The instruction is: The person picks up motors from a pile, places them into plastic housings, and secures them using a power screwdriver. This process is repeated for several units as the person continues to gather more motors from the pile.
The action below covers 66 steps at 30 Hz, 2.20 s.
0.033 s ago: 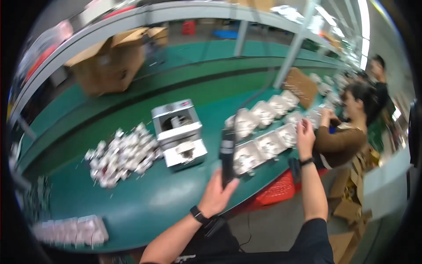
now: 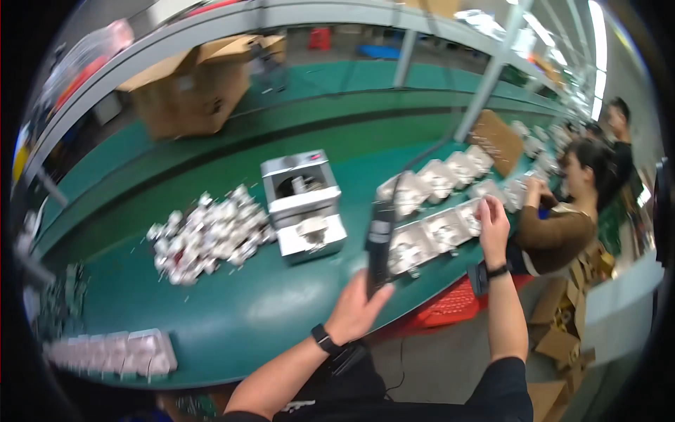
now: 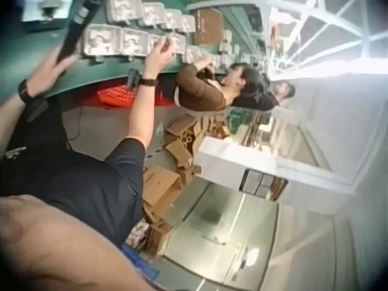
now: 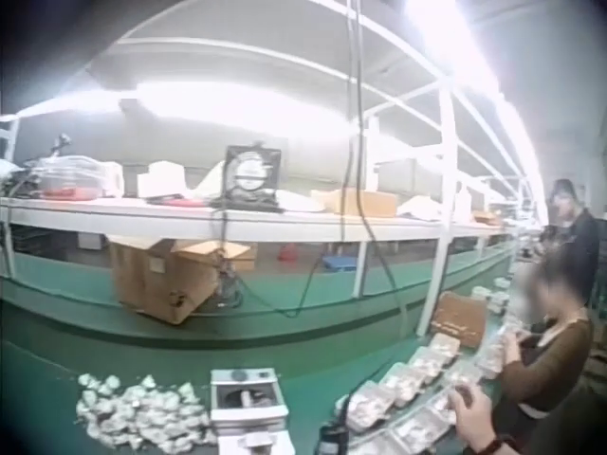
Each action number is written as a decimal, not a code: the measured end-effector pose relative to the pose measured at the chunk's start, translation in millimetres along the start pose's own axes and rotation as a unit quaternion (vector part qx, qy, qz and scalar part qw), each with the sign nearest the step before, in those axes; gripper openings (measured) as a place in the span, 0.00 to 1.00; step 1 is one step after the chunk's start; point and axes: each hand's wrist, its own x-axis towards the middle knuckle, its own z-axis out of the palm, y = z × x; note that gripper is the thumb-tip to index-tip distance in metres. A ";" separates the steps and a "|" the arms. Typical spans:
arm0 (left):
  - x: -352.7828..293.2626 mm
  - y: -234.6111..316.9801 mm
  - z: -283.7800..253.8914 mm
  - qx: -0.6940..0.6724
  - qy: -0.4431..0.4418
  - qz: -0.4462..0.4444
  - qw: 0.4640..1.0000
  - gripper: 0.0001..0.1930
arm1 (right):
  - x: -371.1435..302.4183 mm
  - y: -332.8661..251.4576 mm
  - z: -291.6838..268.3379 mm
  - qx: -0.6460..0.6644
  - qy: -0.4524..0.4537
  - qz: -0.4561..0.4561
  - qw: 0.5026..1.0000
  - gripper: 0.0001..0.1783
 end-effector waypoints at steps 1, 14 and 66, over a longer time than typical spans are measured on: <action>-7.5 11.1 -0.3 0.004 0.020 -0.012 1.000 0.22 | -25.0 -33.7 1.8 0.008 -0.107 0.007 0.994 0.17; -105.9 42.2 -93.6 0.170 0.032 0.055 0.983 0.26 | -141.2 -135.0 143.9 0.266 -0.238 0.117 0.927 0.11; -241.7 12.0 -249.9 0.378 0.287 -0.157 0.866 0.16 | -214.7 -119.4 148.7 -0.124 -0.203 -0.188 0.953 0.25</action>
